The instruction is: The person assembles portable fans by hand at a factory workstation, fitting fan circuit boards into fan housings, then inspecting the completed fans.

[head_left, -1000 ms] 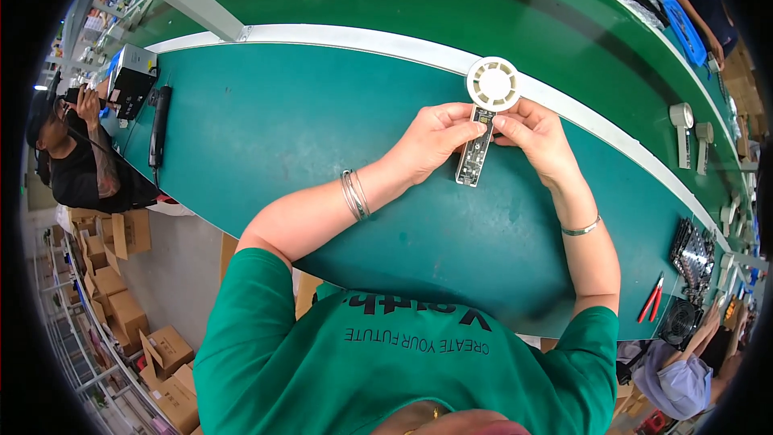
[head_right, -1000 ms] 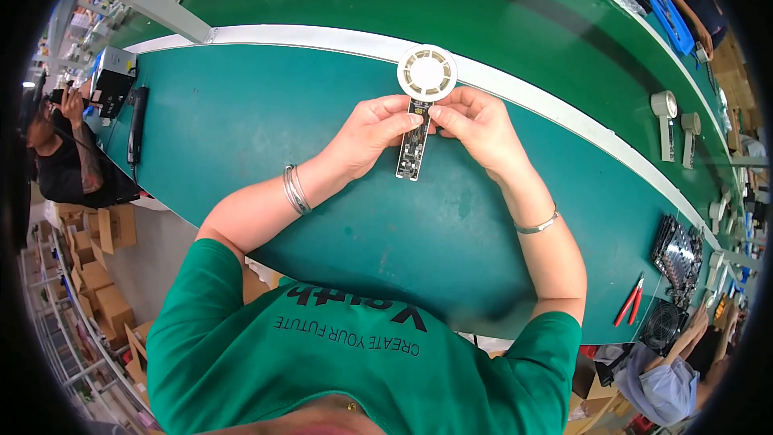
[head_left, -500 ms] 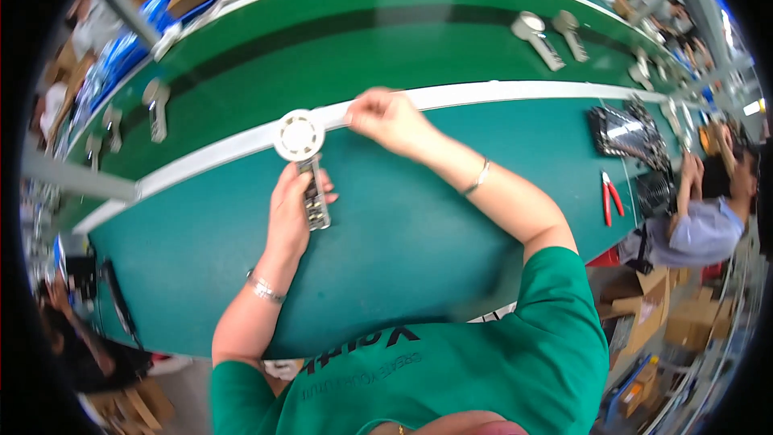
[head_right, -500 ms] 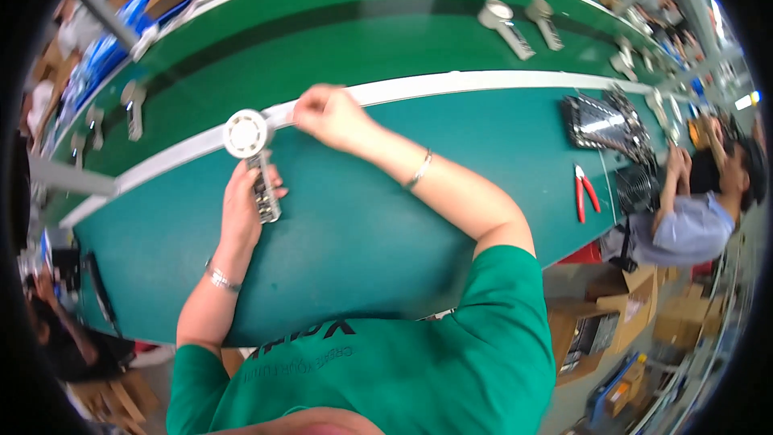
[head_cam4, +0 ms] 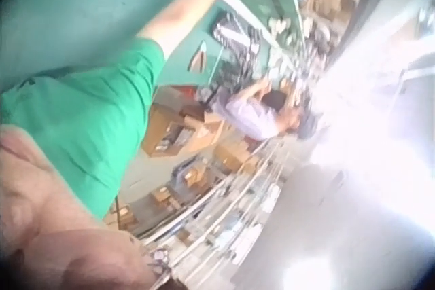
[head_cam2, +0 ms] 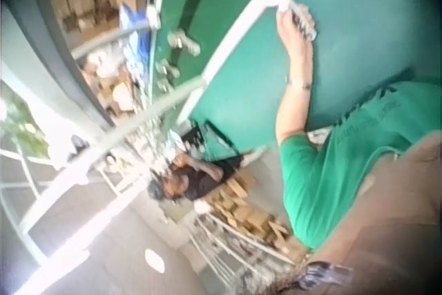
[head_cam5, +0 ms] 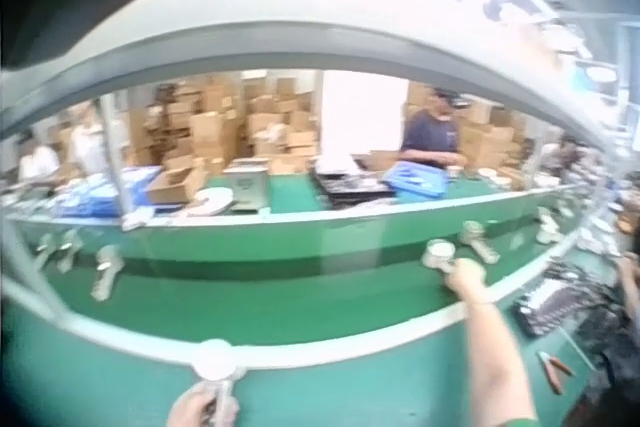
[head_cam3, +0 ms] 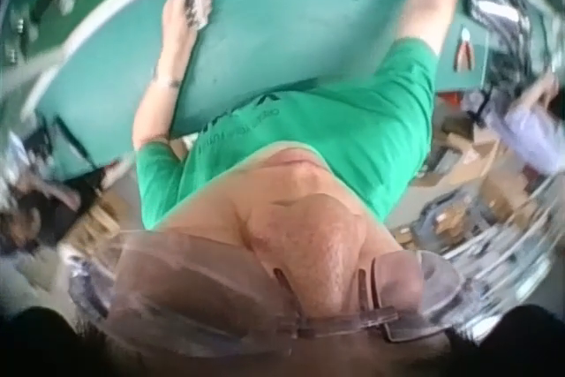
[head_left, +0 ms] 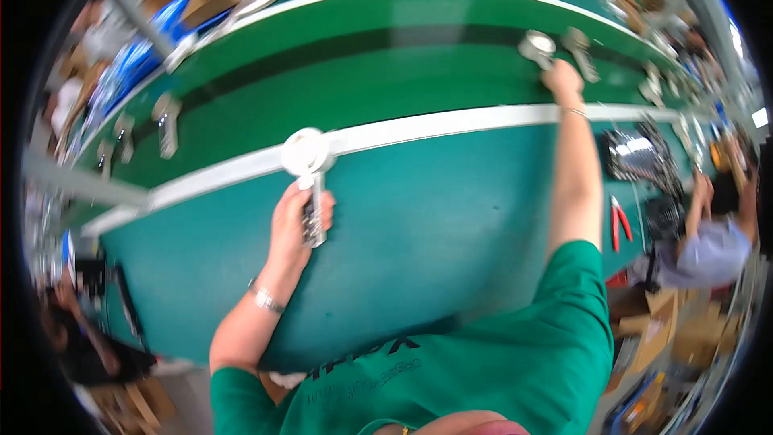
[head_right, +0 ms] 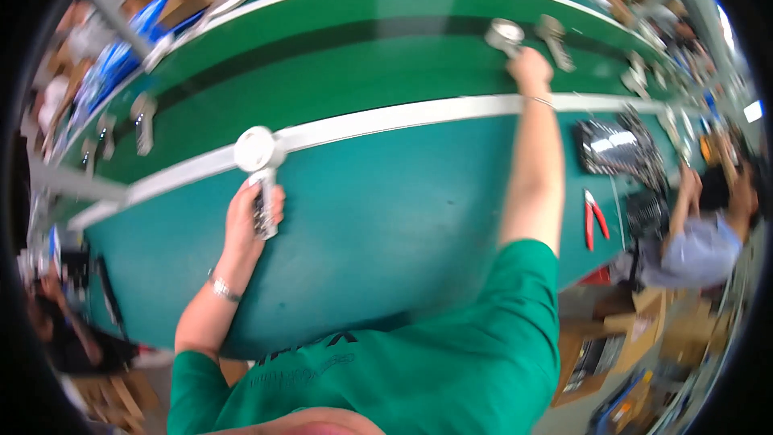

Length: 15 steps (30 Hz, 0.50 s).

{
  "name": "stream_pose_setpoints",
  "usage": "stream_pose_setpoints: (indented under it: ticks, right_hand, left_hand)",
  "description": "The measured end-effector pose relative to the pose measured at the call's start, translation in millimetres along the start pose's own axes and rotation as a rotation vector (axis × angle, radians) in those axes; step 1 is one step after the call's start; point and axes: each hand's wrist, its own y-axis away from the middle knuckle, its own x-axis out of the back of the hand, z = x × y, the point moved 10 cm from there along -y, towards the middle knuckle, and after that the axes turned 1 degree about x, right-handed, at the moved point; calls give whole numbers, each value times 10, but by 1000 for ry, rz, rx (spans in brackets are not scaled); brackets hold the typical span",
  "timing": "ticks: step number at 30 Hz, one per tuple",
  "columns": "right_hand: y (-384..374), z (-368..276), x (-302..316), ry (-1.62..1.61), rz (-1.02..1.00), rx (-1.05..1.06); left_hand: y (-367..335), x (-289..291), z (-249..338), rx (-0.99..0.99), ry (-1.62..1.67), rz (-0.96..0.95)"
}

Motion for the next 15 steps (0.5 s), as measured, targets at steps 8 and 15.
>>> stream_pose_setpoints:
  ticks: [8, 15]
  right_hand:
    - [807, -967, -41, -955, -156, 319]
    - [2745, -1861, 364, -855, -815, 530]
  left_hand:
    - [264, 506, -40, 8, 231, 113]
    - [540, 170, -83, -133, 188, 153]
